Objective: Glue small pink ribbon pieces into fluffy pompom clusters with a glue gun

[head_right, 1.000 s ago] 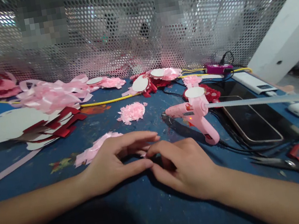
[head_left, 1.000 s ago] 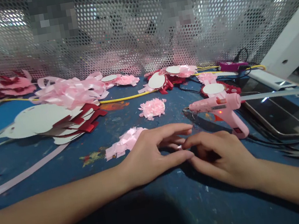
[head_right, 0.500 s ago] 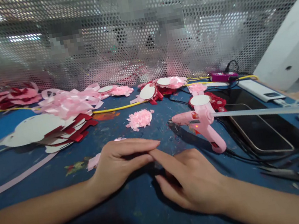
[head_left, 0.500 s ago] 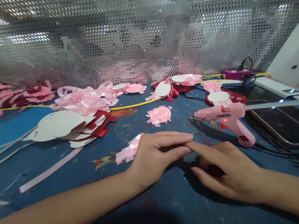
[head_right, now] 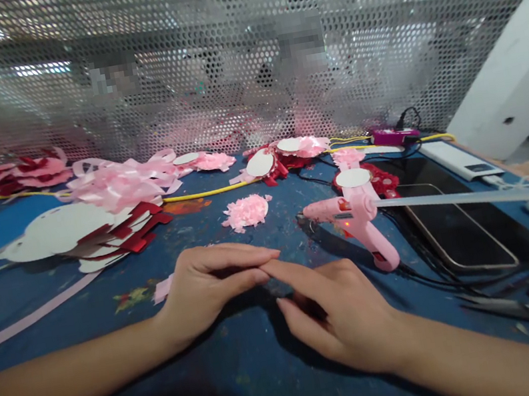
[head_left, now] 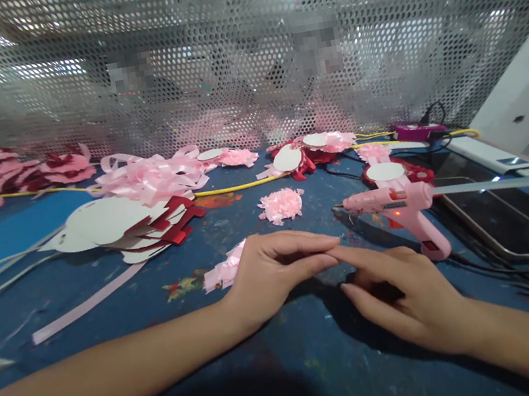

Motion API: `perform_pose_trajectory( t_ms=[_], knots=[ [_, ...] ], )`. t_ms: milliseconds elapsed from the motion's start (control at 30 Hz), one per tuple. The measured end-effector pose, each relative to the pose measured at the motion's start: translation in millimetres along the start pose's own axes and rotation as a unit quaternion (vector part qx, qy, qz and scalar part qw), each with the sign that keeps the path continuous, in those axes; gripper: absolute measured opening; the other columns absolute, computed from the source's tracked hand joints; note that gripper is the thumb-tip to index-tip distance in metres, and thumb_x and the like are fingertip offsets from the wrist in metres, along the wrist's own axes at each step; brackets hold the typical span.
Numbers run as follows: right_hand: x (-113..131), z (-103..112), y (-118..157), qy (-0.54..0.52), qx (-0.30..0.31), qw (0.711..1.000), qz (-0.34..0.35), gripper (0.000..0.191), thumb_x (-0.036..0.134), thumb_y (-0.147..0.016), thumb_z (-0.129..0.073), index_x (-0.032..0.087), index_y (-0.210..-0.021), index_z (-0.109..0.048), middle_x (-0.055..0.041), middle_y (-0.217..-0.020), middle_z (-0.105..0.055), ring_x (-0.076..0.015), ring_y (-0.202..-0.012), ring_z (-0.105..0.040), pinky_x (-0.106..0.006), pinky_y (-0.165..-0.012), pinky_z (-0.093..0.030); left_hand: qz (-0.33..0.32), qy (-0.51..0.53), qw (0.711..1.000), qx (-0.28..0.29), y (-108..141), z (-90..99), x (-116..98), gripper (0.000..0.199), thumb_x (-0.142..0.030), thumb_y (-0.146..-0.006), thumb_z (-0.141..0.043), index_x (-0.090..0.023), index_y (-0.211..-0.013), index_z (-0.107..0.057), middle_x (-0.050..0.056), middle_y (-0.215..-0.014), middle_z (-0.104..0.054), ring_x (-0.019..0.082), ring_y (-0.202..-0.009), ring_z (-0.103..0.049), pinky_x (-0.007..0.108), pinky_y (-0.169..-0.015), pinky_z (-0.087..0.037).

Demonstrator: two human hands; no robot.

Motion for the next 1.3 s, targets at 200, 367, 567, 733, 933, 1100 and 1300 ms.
perform_pose_trajectory(
  t_ms=[200, 367, 567, 733, 933, 1100, 1300],
  knots=[
    [1, 0, -2, 0.016, -0.030, 0.999, 0.006, 0.046, 0.014, -0.088, -0.049, 0.024, -0.133, -0.043, 0.0084, -0.057, -0.059, -0.0085, -0.045, -0.051, -0.021, -0.049, -0.040, 0.022, 0.032, 0.999, -0.013, -2, -0.3, 1, 0.020, -0.007, -0.068, -0.075, -0.023, -0.080, -0.077, -0.002, -0.083, -0.077, 0.010, -0.077, -0.072, 0.009, -0.072, -0.055],
    [2, 3, -1, -0.011, -0.031, 0.998, -0.055, 0.051, 0.015, -0.089, -0.048, 0.021, -0.138, -0.034, 0.0072, -0.062, -0.062, -0.0090, -0.047, -0.054, -0.021, -0.047, -0.043, 0.088, 0.084, 0.992, -0.036, -2, -0.2, 10, 0.012, -0.012, -0.072, -0.074, -0.021, -0.078, -0.077, -0.002, -0.073, -0.077, 0.010, -0.069, -0.072, 0.010, -0.064, -0.056],
    [-1, 0, 0, -0.018, -0.022, 0.996, -0.084, 0.037, 0.018, -0.088, -0.050, 0.023, -0.124, -0.041, 0.0087, -0.060, -0.056, -0.0089, -0.046, -0.051, -0.021, -0.045, -0.040, 0.078, -0.014, 0.996, -0.032, -20, 15.9, 10, 0.016, -0.029, -0.077, -0.071, -0.015, -0.084, -0.075, 0.005, -0.076, -0.076, 0.017, -0.071, -0.073, 0.025, -0.069, -0.060],
    [-1, -2, -2, -0.012, -0.011, 0.998, -0.064, 0.030, 0.019, -0.089, -0.050, 0.023, -0.117, -0.042, 0.0090, -0.059, -0.053, -0.0091, -0.046, -0.050, -0.021, -0.046, -0.039, -0.055, -0.222, 0.971, 0.070, -55, 50.8, 14, 0.075, -0.071, -0.083, -0.036, -0.016, -0.129, -0.055, 0.011, -0.140, -0.049, 0.029, -0.135, -0.038, 0.047, -0.115, -0.022],
    [0, -2, 1, -0.010, -0.008, 0.998, -0.063, 0.028, 0.018, -0.089, -0.049, 0.024, -0.115, -0.043, 0.0089, -0.060, -0.054, -0.0086, -0.046, -0.051, -0.020, -0.045, -0.039, -0.019, -0.146, 0.979, 0.142, -64, 67.9, 28, 0.090, -0.076, -0.081, 0.000, -0.020, -0.147, -0.026, 0.009, -0.152, -0.030, 0.030, -0.142, -0.021, 0.049, -0.116, -0.012],
    [1, -2, 2, 0.001, 0.000, 0.998, -0.061, 0.026, 0.019, -0.089, -0.049, 0.025, -0.114, -0.043, 0.0095, -0.059, -0.054, -0.0080, -0.045, -0.051, -0.019, -0.045, -0.037, -0.017, -0.113, 0.983, 0.144, -65, 70.7, 30, 0.092, -0.077, -0.078, -0.001, -0.021, -0.150, -0.012, 0.013, -0.149, -0.034, 0.033, -0.138, -0.030, 0.053, -0.114, -0.011],
    [0, -2, 0, -0.002, 0.017, 0.998, -0.062, 0.025, 0.019, -0.089, -0.049, 0.024, -0.113, -0.044, 0.0099, -0.058, -0.054, -0.0079, -0.044, -0.049, -0.020, -0.045, -0.035, -0.023, -0.156, 0.977, 0.141, -63, 73.4, 36, 0.090, -0.075, -0.080, 0.002, -0.020, -0.150, -0.011, 0.011, -0.150, -0.030, 0.032, -0.142, -0.017, 0.054, -0.114, -0.003]
  ],
)
Point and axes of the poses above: each hand's wrist, its own y-axis away from the middle knuckle, its own z-axis out of the back of the hand, x = y × z, the point moved 1 cm from there along -y, towards the middle knuckle
